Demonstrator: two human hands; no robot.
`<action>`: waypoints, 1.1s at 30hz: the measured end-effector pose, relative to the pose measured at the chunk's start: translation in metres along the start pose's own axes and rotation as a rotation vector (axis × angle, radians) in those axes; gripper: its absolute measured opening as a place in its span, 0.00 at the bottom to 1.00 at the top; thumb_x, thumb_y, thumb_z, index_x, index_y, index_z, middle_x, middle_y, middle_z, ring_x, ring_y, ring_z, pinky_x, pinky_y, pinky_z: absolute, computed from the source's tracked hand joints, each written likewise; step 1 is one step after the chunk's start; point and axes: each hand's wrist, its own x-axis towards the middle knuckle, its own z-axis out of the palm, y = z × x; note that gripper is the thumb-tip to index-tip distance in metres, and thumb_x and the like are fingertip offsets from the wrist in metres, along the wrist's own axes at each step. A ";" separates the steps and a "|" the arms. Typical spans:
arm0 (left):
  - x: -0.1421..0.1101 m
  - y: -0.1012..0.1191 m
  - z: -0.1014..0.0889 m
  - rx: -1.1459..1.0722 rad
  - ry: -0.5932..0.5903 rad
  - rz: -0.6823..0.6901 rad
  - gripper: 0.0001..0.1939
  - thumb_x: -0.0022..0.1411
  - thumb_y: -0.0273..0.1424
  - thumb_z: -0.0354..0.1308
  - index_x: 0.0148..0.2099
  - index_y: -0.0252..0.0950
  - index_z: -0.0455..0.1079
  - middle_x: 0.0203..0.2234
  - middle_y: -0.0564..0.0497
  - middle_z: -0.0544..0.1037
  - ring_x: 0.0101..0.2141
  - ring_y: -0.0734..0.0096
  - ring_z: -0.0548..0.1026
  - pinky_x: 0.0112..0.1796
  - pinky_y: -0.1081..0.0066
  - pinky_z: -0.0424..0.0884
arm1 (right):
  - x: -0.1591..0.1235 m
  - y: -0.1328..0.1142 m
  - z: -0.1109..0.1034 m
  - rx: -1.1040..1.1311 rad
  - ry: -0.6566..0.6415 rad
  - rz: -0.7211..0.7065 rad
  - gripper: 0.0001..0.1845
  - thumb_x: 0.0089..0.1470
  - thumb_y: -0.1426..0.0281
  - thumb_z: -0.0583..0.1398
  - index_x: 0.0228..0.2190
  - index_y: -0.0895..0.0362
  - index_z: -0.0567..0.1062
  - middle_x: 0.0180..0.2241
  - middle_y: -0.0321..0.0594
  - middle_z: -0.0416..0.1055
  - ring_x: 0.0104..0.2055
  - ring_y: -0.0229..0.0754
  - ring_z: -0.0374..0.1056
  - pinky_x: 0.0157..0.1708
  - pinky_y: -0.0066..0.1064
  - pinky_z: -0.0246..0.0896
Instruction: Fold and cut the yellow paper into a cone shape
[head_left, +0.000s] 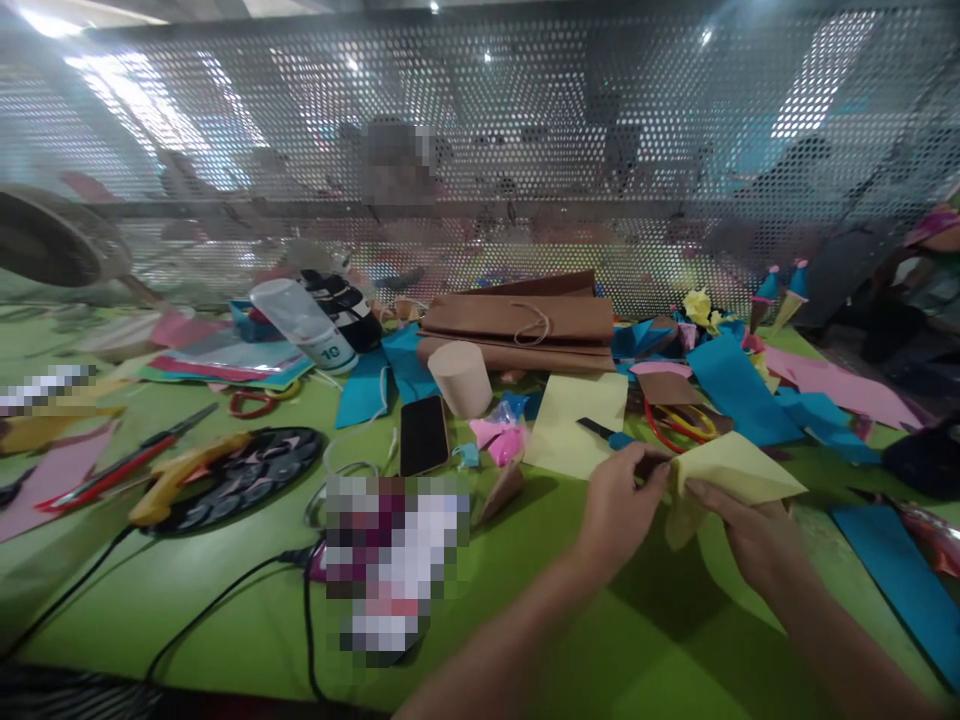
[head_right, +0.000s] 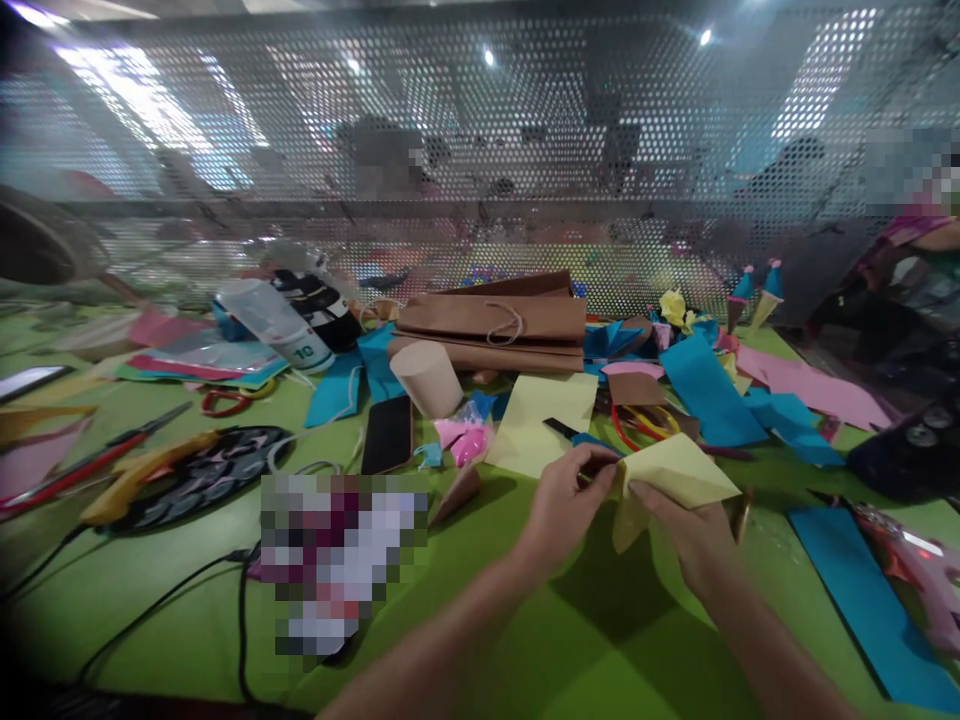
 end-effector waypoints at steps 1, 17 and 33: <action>0.000 0.000 0.000 0.031 0.003 0.006 0.05 0.69 0.28 0.58 0.41 0.37 0.76 0.35 0.51 0.82 0.35 0.70 0.76 0.34 0.73 0.67 | -0.001 -0.002 0.000 0.007 0.000 0.016 0.10 0.40 0.56 0.69 0.23 0.48 0.81 0.33 0.41 0.84 0.37 0.56 0.81 0.34 0.43 0.80; -0.005 0.001 -0.001 0.314 0.048 0.235 0.07 0.68 0.25 0.58 0.41 0.40 0.76 0.35 0.51 0.80 0.37 0.66 0.76 0.38 0.70 0.69 | 0.003 0.007 -0.007 0.059 -0.022 0.122 0.22 0.39 0.54 0.75 0.34 0.55 0.84 0.36 0.45 0.85 0.36 0.54 0.80 0.33 0.41 0.79; -0.003 0.001 0.001 0.137 0.052 0.104 0.07 0.69 0.28 0.59 0.39 0.37 0.78 0.31 0.52 0.80 0.31 0.70 0.73 0.33 0.72 0.65 | 0.003 0.010 -0.004 -0.092 0.073 0.022 0.20 0.39 0.56 0.75 0.34 0.53 0.84 0.38 0.44 0.84 0.43 0.59 0.80 0.44 0.47 0.77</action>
